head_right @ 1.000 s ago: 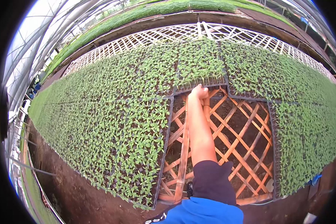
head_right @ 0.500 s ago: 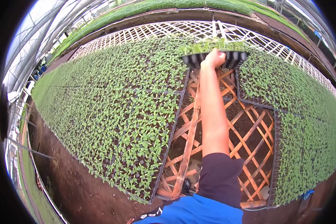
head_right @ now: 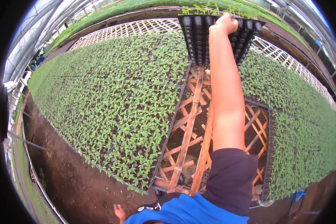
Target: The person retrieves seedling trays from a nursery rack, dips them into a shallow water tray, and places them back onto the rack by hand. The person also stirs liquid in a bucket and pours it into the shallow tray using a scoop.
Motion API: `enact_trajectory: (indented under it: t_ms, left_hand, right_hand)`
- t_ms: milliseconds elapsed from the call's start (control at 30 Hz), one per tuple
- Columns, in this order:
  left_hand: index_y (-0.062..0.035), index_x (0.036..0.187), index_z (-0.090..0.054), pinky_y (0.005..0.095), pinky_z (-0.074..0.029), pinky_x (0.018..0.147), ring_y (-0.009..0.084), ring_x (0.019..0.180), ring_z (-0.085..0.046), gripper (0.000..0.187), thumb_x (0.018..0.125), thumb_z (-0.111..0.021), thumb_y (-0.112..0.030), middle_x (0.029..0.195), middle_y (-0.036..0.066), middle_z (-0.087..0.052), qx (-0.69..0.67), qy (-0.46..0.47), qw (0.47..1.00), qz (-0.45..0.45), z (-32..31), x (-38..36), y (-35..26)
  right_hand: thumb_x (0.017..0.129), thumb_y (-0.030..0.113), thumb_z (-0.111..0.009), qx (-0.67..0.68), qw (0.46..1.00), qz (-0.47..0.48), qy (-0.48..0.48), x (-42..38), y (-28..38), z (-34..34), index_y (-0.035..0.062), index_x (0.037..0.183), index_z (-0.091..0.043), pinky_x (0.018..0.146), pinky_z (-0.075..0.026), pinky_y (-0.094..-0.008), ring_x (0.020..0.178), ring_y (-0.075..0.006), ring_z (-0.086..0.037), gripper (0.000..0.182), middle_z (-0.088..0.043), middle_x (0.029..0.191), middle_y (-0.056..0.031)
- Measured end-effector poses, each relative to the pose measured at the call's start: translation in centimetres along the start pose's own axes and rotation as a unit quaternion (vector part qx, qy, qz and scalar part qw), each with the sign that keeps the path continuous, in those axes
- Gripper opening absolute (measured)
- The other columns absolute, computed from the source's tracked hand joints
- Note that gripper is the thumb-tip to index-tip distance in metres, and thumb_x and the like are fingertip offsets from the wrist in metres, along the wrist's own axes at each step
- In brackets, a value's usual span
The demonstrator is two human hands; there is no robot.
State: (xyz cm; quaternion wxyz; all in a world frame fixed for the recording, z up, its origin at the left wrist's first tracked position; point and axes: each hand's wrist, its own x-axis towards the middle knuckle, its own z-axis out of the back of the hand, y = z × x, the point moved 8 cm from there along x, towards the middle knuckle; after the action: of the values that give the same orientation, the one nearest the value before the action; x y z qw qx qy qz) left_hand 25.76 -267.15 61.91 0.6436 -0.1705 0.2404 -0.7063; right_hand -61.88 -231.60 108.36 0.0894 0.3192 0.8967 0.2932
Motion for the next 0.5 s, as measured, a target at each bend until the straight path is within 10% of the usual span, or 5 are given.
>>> enact_trajectory:
  t_ms: [100, 300, 500]
  left_hand:
    - [0.0048, 0.114, -0.043, 0.0333, -0.039, 0.088, 0.0264, 0.103, -0.049, 0.035, 0.085, -0.046, -0.014, 0.115, 0.018, -0.047, -0.029, -0.156, 0.985, -0.067, 5.2, 1.5, -9.0]
    - [0.0019, 0.114, -0.045, 0.0322, -0.036, 0.086, 0.0246, 0.1, -0.047, 0.031, 0.084, -0.044, -0.007, 0.111, 0.015, -0.048, -0.195, -0.15, 0.931, -0.268, 11.2, 2.1, -28.0]
    - [-0.001, 0.107, -0.051, 0.0325, -0.036, 0.088, 0.0217, 0.099, -0.049, 0.029, 0.079, -0.047, -0.007, 0.108, 0.012, -0.052, -0.355, 0.24, 0.769, -0.474, 12.0, -8.6, -44.3]
  right_hand:
    - [0.066, 0.002, -0.053, -0.016, 1.0, -0.024, 0.008, -1.7, 2.0, -0.8, 0.0046, 0.076, -0.039, 0.044, -0.039, -0.0355, 0.061, -0.0188, -0.044, 0.018, -0.045, 0.075, -0.0074]
    - [0.067, 0.002, -0.048, 0.013, 0.999, 0.026, 0.022, -4.0, 7.9, -2.7, 0.0023, 0.077, -0.043, 0.042, -0.039, -0.0339, 0.058, -0.017, -0.048, 0.011, -0.05, 0.074, -0.009]
    - [0.076, 0.011, -0.049, 0.089, 0.987, 0.022, 0.135, -9.2, 18.7, -6.4, -0.0001, 0.097, -0.049, 0.064, -0.047, -0.0421, 0.083, -0.025, -0.053, 0.024, -0.051, 0.094, -0.0127]
